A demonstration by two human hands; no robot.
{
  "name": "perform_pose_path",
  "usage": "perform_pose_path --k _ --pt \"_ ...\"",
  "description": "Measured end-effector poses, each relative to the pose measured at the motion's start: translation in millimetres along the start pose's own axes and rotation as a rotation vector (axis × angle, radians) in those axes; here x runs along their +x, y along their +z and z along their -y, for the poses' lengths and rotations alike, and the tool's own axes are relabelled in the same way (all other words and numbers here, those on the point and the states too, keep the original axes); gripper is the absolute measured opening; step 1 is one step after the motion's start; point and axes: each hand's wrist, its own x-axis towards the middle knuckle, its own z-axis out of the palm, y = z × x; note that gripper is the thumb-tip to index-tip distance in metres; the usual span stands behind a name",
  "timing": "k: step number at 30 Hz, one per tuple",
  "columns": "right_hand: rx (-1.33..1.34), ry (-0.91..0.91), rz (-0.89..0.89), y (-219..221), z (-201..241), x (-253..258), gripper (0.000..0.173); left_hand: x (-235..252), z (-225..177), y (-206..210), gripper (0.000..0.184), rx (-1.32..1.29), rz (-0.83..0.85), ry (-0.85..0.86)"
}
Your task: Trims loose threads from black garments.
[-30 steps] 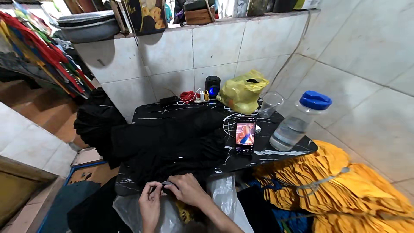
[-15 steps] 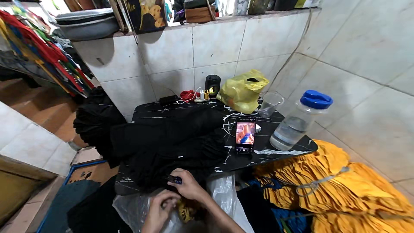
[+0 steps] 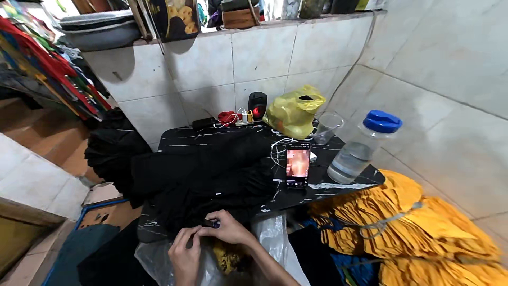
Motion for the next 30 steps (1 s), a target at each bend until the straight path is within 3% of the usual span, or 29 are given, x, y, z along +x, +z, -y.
perform_pose_path --k 8,11,16,24,27,30 --pt "-0.022 0.021 -0.026 0.7 2.6 -0.4 0.023 0.8 3.4 -7.8 0.013 -0.125 0.066 -0.079" --pt "-0.036 0.037 -0.029 0.4 1.7 0.5 0.024 -1.8 4.3 -8.4 0.038 -0.163 0.133 -0.103" --pt "-0.067 0.048 0.01 -0.1 2.1 0.7 0.026 -4.4 7.2 -5.5 0.013 -0.007 0.022 0.06" --pt "0.139 -0.009 -0.158 0.0 -1.0 0.3 0.021 0.2 6.2 -7.3 0.015 -0.176 0.049 0.005" --pt "0.122 0.006 -0.099 -1.3 0.8 0.0 0.022 3.7 2.5 -9.6 0.038 -0.145 0.079 -0.07" --pt "0.016 0.01 -0.033 -1.2 1.1 0.5 0.024 3.9 9.2 -8.8 0.024 -0.105 0.095 -0.07"
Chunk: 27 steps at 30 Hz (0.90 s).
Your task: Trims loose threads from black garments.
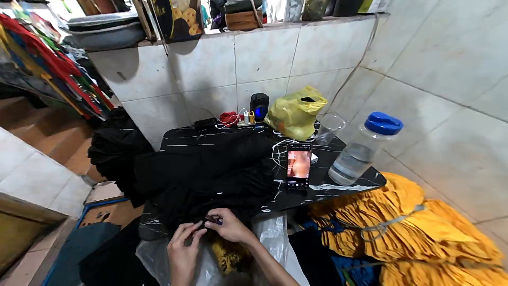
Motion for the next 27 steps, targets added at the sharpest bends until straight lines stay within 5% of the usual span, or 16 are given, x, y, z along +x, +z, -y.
perform_pose_path --k 4,14,27 --pt "-0.073 0.03 -0.001 2.2 -1.4 0.0 0.025 1.7 3.7 -6.2 0.009 -0.006 0.004 -0.016" --pt "-0.124 0.045 -0.018 7.1 -4.1 0.1 0.036 -0.7 0.1 -0.2 0.012 -0.034 -0.025 0.048" --pt "-0.672 -0.09 -0.046 10.6 22.2 -23.5 0.046 -4.1 3.0 -8.2 0.01 -0.121 -0.02 0.033"
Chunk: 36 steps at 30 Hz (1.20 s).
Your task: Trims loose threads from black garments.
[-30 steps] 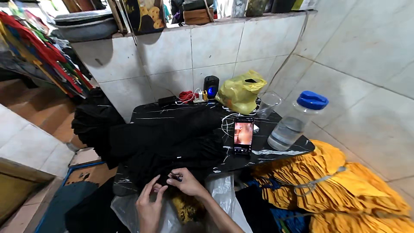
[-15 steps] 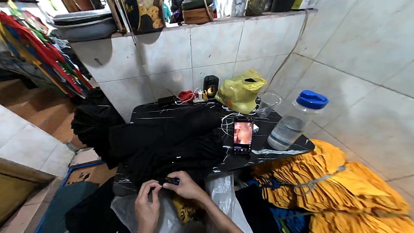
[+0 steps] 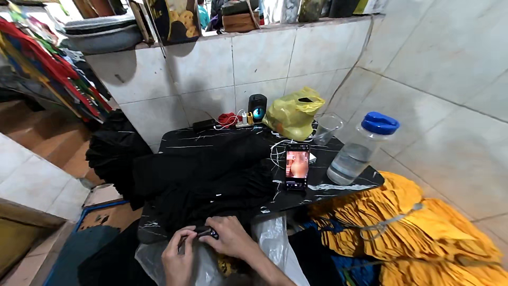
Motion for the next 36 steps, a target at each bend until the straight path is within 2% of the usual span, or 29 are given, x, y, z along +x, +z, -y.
perform_pose_path --k 4,11,15,18,19,21,22,24,25,26,27,29,32,34,36 --pt "-0.072 -0.042 0.026 -0.1 7.5 2.5 0.044 -2.0 1.6 2.3 0.009 0.001 0.006 0.022" --pt "-0.133 -0.11 -0.076 11.6 3.4 4.9 0.039 0.3 2.9 1.7 0.008 -0.015 -0.005 0.019" --pt "0.063 0.064 -0.005 9.1 0.8 9.1 0.047 3.7 -4.0 1.6 0.009 -0.072 -0.047 -0.042" --pt "0.296 0.038 -0.031 9.1 -15.0 15.6 0.026 5.4 -10.0 2.7 0.014 -0.114 -0.089 -0.067" --pt "0.375 0.029 -0.039 7.6 -20.8 17.7 0.024 3.5 -13.4 3.3 0.016 -0.109 -0.071 -0.081" --pt "0.502 0.043 -0.017 2.0 -29.6 20.9 0.028 -5.4 -25.5 4.6 0.019 -0.06 0.081 -0.14" --pt "0.548 0.056 -0.007 0.3 -32.5 22.7 0.029 -11.8 -30.5 4.7 0.018 -0.043 0.247 -0.189" --pt "0.617 0.07 -0.007 0.2 -35.8 26.0 0.027 -21.4 -26.8 7.6 0.015 -0.046 0.719 -0.292" --pt "0.633 0.075 -0.01 0.4 -36.2 26.5 0.026 -24.4 -20.0 11.2 0.02 -0.05 0.917 -0.305" --pt "0.643 0.078 -0.014 0.6 -35.9 26.4 0.024 -26.8 -12.0 14.3 0.028 -0.045 1.022 -0.288" --pt "0.646 0.08 -0.015 0.4 -36.1 26.2 0.024 -27.4 -5.8 14.3 0.033 -0.034 1.029 -0.275" --pt "0.655 0.086 -0.008 1.1 -37.5 25.8 0.023 -24.1 -1.5 5.6 0.026 -0.038 0.83 -0.279" --pt "0.672 0.101 0.003 1.1 -38.1 25.5 0.023 -12.5 -5.7 -4.7 0.01 -0.079 0.386 -0.26" --pt "0.681 0.095 -0.001 2.5 -38.7 25.6 0.022 -2.1 -10.4 -6.7 0.02 -0.05 0.201 -0.21" --pt "0.684 0.092 -0.011 4.3 -38.2 24.8 0.022 5.3 -12.1 -2.0 0.045 0.049 0.144 -0.178"
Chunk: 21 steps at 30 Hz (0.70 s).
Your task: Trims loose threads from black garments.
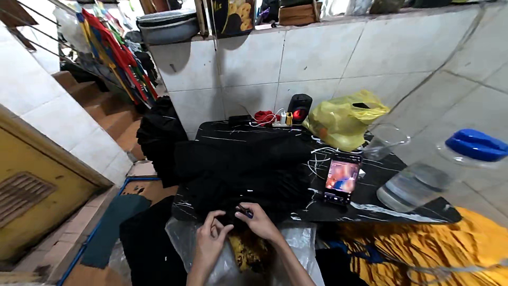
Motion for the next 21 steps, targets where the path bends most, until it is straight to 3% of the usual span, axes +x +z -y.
perform_pose_path --k 2,5,8,11,14,16,19,21 --pt "-0.03 -0.002 -0.003 1.3 -0.1 -3.6 0.024 4.8 -0.8 8.6 0.055 0.158 0.065 -0.02" --pt "-0.285 -0.006 -0.015 -4.5 4.9 -19.7 0.032 13.3 1.9 18.1 0.027 0.229 0.055 -0.055" --pt "-0.688 0.122 -0.024 -26.8 25.7 -44.6 0.036 24.9 -7.2 8.9 0.02 0.029 -0.053 -0.141" --pt "-0.858 0.173 -0.13 -59.6 33.2 -60.5 0.023 37.6 -20.2 3.5 0.015 -0.183 -0.12 -0.21" --pt "-0.769 0.198 -0.215 -89.4 25.7 -62.6 0.031 54.7 -24.6 9.6 0.02 -0.382 -0.16 -0.198" --pt "-0.599 0.182 -0.248 -97.5 10.9 -57.0 0.04 65.8 -20.3 12.2 0.024 -0.442 -0.086 -0.17" --pt "-0.464 0.202 -0.264 -98.7 -1.6 -51.2 0.047 69.1 -12.1 11.9 0.014 -0.334 0.02 -0.105" --pt "-0.443 0.197 -0.261 -99.0 -3.2 -50.8 0.047 66.7 -7.3 10.3 0.02 -0.188 0.075 -0.034"
